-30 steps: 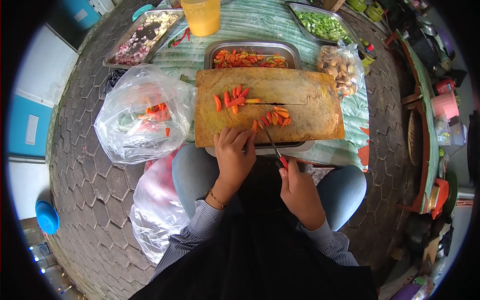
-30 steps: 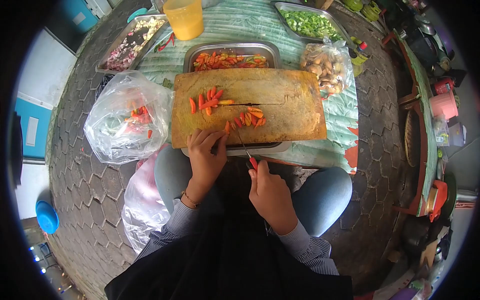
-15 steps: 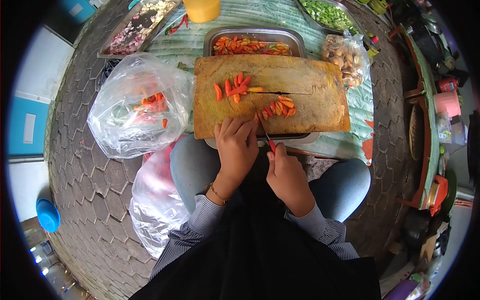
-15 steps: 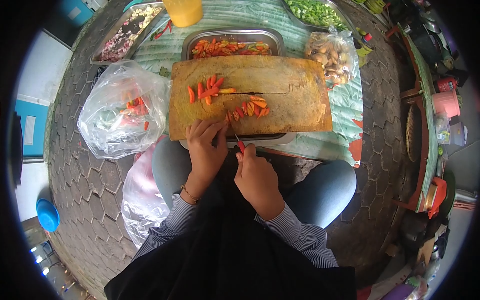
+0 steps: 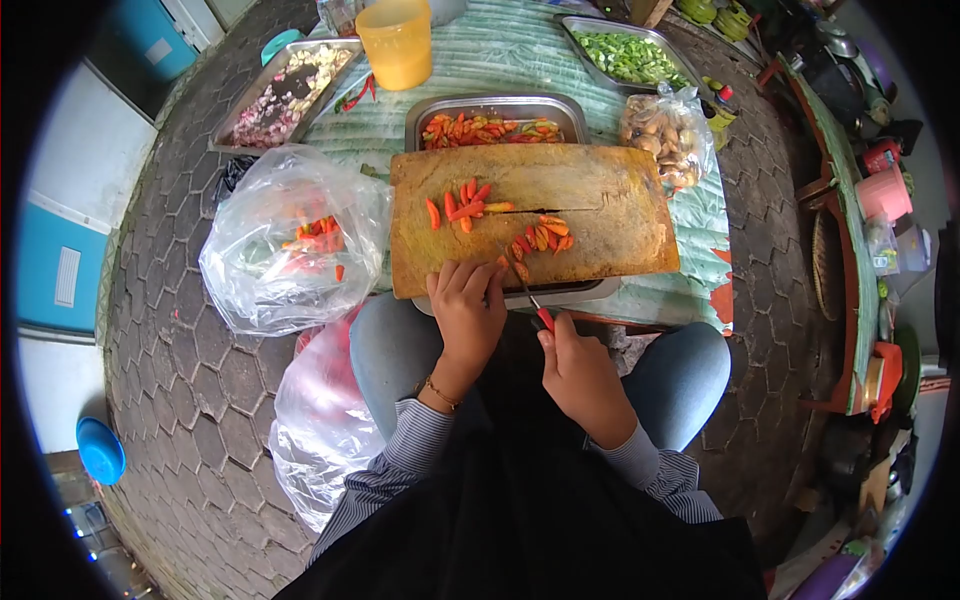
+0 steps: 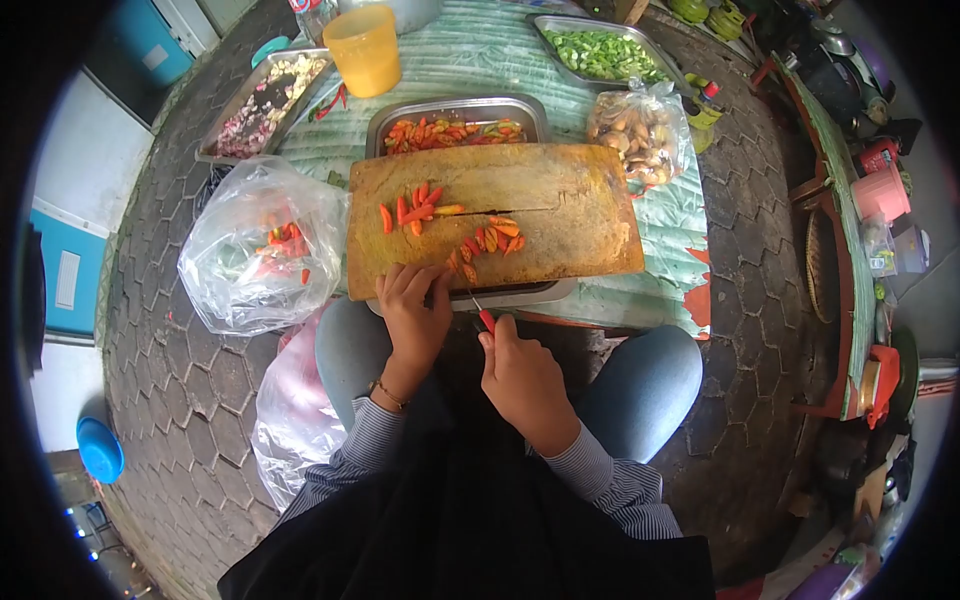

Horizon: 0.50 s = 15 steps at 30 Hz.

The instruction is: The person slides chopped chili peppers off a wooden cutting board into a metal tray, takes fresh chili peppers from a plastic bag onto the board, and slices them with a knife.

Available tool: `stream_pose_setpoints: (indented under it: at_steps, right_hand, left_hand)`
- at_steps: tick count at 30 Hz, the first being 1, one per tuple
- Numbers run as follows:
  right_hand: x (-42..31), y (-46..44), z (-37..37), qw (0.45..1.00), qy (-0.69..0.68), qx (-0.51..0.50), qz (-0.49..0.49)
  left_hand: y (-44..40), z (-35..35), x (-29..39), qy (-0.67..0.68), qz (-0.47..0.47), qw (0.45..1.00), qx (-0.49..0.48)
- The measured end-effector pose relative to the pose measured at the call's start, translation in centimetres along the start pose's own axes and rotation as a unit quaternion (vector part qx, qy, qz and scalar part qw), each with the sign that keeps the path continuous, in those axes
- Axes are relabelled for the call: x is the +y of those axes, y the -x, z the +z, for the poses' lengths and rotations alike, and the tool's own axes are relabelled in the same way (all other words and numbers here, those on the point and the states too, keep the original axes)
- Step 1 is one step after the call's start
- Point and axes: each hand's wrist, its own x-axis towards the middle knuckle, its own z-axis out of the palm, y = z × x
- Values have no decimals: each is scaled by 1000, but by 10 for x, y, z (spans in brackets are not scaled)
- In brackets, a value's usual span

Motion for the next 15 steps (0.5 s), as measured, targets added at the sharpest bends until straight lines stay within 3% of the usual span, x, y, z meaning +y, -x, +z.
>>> stream_pose_setpoints:
  at_steps: [2, 15]
  right_hand:
    - [-3, -4, 4, 999, 44, 9, -4]
    - [-8, -9, 26, 999, 20, 18, 19]
  left_hand:
    - [1, 0, 0, 3, 1, 1000, -3]
    - [2, 0, -2, 1, 23, 999, -24]
